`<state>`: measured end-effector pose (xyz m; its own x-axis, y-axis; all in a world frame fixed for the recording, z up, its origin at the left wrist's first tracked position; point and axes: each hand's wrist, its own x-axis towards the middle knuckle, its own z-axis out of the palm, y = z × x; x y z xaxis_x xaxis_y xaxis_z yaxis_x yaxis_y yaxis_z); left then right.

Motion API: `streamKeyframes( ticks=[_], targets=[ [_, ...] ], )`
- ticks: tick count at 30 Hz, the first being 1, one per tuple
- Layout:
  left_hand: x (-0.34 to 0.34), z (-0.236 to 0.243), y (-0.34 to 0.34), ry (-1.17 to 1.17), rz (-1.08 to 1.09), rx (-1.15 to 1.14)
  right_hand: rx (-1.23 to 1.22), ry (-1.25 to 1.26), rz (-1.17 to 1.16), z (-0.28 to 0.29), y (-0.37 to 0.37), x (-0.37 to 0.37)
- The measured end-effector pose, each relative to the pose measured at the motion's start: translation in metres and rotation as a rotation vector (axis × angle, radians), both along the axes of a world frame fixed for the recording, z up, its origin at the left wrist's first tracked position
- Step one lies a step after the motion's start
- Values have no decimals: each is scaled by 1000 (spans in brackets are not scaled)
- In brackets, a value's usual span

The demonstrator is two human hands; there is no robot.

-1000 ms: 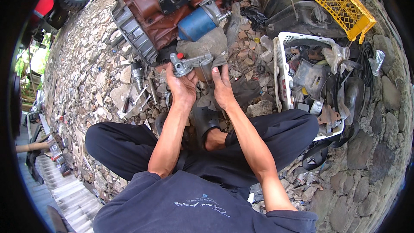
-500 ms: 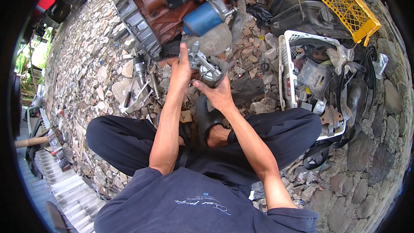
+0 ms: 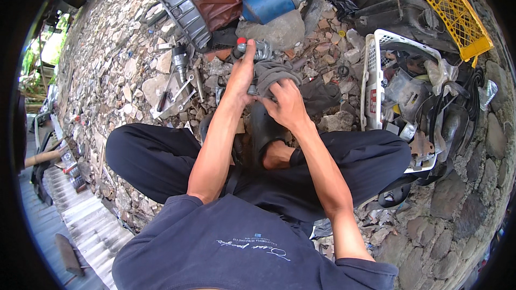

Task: The person sits on the ground and uses a wrench to tighten bolts on a metal mechanical component. They then apply a liquid from a bottle to the part and continue to adjust and inspect it with the wrench.

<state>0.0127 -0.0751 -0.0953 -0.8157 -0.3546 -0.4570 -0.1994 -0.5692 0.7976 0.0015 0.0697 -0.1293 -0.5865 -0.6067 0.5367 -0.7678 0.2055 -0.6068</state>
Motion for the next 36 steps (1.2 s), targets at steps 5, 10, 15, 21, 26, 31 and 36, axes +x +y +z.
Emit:
streamKeyframes(
  ticks=[5, 10, 15, 21, 26, 31, 36],
  targets=[
    [0, -13, -7, -127, 86, -60, 63, 28, -33, -9, -2, 3],
    [-3, -49, -24, -58, 167, 53, 31, 137, -14, -23, -5, 8],
    [3, -52, -49, 165, 82, 296, -440, -393, -306, 18, -4, 0],
    [7, -66, -57, 547, -127, 687, -1108, -1081, 194, 22, 19, -41],
    [7, -41, -34, 267, -97, 408, -260, -790, 149, 11, 0, -28],
    [19, -35, -35, 38, -58, 284, -41, -997, 325, -27, -13, -24],
    [37, -57, -41, -58, 111, 131, -42, -1135, 348, -18, -22, -17]
  ],
)
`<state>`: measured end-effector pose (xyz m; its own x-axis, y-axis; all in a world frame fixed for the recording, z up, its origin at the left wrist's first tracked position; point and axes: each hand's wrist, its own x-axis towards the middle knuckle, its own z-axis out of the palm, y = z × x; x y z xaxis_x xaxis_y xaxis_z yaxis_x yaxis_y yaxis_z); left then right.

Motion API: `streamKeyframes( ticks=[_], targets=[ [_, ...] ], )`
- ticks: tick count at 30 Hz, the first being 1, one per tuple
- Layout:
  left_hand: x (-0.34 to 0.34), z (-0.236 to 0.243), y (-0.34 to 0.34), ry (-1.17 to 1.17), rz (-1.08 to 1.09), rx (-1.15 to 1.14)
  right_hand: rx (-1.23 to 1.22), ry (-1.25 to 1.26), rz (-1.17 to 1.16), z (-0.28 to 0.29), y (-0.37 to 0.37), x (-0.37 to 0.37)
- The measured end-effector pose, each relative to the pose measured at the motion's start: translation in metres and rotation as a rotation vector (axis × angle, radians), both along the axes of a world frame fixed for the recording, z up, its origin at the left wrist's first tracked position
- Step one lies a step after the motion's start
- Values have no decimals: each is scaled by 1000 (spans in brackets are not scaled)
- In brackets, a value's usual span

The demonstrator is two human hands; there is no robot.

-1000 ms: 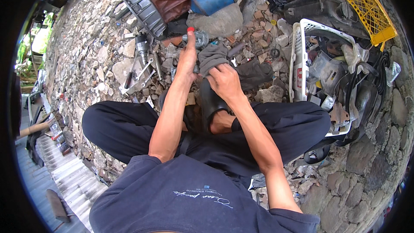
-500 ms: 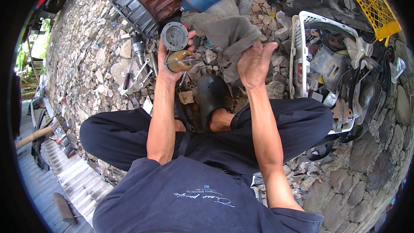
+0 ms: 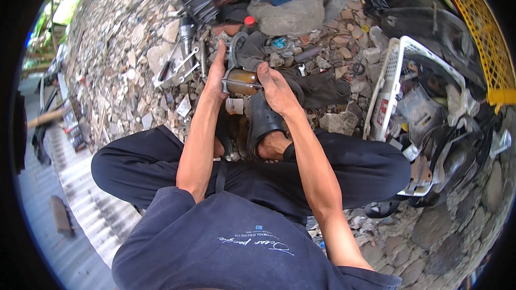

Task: The person sits on the ground and uses a wrench to tighten bolts on a metal mechanical component. They then apply a liquid from a bottle to the part and continue to adjust and inspect it with the wrench.

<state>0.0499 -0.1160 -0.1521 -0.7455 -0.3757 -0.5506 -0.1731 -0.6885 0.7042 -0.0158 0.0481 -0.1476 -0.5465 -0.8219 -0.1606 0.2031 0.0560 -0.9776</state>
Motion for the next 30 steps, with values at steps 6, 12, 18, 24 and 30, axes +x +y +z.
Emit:
streamKeyframes(
  ticks=[6, 12, 18, 24, 30],
  targets=[
    [28, 14, -20, -260, 224, -273, 58, 16, 44, 15, -16, 19],
    [48, -7, -32, -319, 185, -419, 112, 191, 216, 12, -33, 31],
    [48, -6, -33, -296, 213, -588, -100, 868, 1, -7, -43, 43],
    [56, -13, -28, -329, 299, -604, -106, 1080, -203, -12, -53, 61],
    [45, 19, -18, -239, 255, -947, -11, 1343, -253, -12, -47, 46]
  ],
)
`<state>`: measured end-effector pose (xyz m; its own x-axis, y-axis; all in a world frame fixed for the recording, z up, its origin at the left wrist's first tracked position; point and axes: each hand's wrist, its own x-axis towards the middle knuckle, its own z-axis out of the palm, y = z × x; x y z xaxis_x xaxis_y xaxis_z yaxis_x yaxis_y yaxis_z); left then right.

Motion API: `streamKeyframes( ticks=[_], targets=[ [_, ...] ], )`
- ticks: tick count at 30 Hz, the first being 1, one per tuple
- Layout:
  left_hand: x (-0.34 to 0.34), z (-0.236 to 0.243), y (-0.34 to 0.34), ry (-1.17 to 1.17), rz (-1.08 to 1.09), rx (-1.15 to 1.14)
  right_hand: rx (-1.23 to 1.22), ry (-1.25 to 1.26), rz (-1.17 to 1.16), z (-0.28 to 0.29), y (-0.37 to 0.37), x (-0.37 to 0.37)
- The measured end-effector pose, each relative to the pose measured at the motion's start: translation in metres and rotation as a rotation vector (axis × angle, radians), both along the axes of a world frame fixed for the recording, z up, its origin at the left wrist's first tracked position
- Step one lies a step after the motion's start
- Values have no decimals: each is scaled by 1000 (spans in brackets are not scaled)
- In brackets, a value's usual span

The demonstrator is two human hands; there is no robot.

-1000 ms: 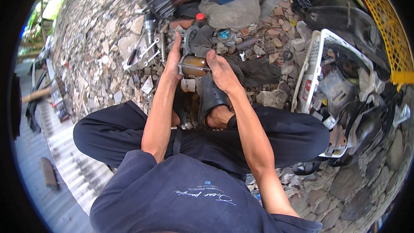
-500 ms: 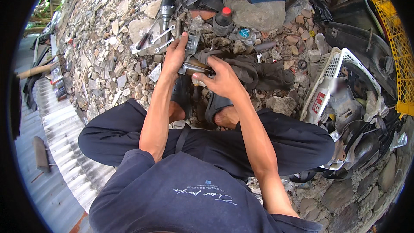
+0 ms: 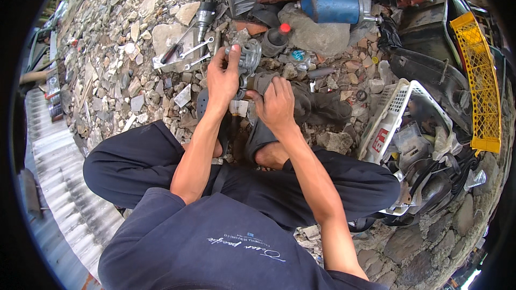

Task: The person sits on the ground and uses a wrench to tighten bolts on a metal mechanical component. They then apply a liquid from a bottle to the part and continue to adjust and inspect it with the wrench.

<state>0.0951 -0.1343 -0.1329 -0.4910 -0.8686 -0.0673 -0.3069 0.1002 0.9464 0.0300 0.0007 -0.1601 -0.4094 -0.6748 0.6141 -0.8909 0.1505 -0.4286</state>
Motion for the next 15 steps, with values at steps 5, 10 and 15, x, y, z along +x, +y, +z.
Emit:
streamKeyframes(
  ticks=[5, 10, 15],
  targets=[
    [-10, 18, 0, 317, 40, -27, 100, -205, 44, 16, 10, -51],
    [-13, 45, -9, 489, -89, 138, -615, -1671, 87, 81, 20, -89],
    [-1, 69, 0, 620, -238, 722, -479, -1366, 327, 112, 53, -86]
  ],
)
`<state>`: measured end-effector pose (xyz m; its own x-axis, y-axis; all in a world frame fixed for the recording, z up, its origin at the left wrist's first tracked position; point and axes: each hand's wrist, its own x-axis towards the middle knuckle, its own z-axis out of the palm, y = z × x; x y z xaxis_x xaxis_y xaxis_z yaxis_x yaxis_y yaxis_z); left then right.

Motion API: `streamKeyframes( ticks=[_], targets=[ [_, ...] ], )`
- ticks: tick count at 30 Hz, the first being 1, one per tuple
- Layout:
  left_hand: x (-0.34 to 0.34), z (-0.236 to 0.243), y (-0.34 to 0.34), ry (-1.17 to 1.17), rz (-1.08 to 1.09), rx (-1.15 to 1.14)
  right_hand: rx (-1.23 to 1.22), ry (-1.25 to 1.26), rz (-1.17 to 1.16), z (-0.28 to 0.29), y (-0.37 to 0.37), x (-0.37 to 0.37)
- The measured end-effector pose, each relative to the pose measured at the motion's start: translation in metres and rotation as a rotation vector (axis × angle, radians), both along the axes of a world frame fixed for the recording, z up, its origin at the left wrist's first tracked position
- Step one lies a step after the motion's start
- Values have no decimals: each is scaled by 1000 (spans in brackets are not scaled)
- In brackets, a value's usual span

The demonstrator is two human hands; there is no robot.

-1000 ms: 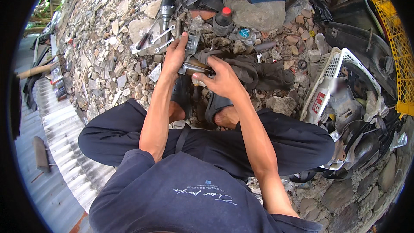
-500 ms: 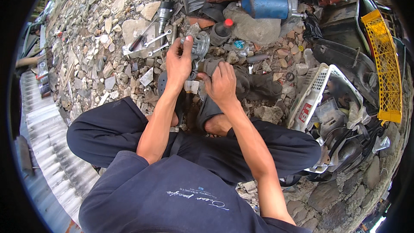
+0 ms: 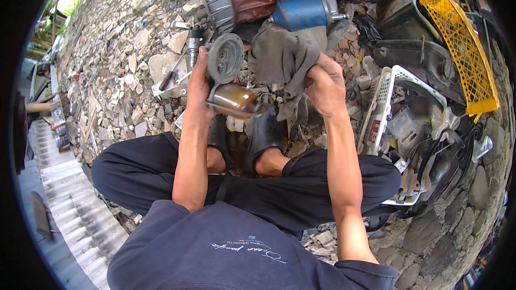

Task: The person sits on the ground and uses a wrench to tighten bolts on a metal mechanical component. They then apply a liquid from a bottle to the part and continue to adjust and inspect it with the wrench.

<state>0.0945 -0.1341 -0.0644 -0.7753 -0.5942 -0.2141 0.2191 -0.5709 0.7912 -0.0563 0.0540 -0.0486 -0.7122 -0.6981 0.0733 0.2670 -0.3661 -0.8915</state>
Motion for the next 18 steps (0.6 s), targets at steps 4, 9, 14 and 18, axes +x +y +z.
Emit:
streamKeyframes(
  ticks=[4, 9, 14, 18],
  targets=[
    [5, 2, 4, 220, -289, 424, 152, 613, -228, 12, 12, 14],
    [10, 1, 2, 177, -580, 346, 199, 591, -244, 30, 11, 37],
    [10, 33, 36, 35, -436, 322, 144, 889, -204, 22, -8, 54],
    [7, 47, 46, -208, -403, 26, 172, 945, -182, 8, -4, 46]
  ],
)
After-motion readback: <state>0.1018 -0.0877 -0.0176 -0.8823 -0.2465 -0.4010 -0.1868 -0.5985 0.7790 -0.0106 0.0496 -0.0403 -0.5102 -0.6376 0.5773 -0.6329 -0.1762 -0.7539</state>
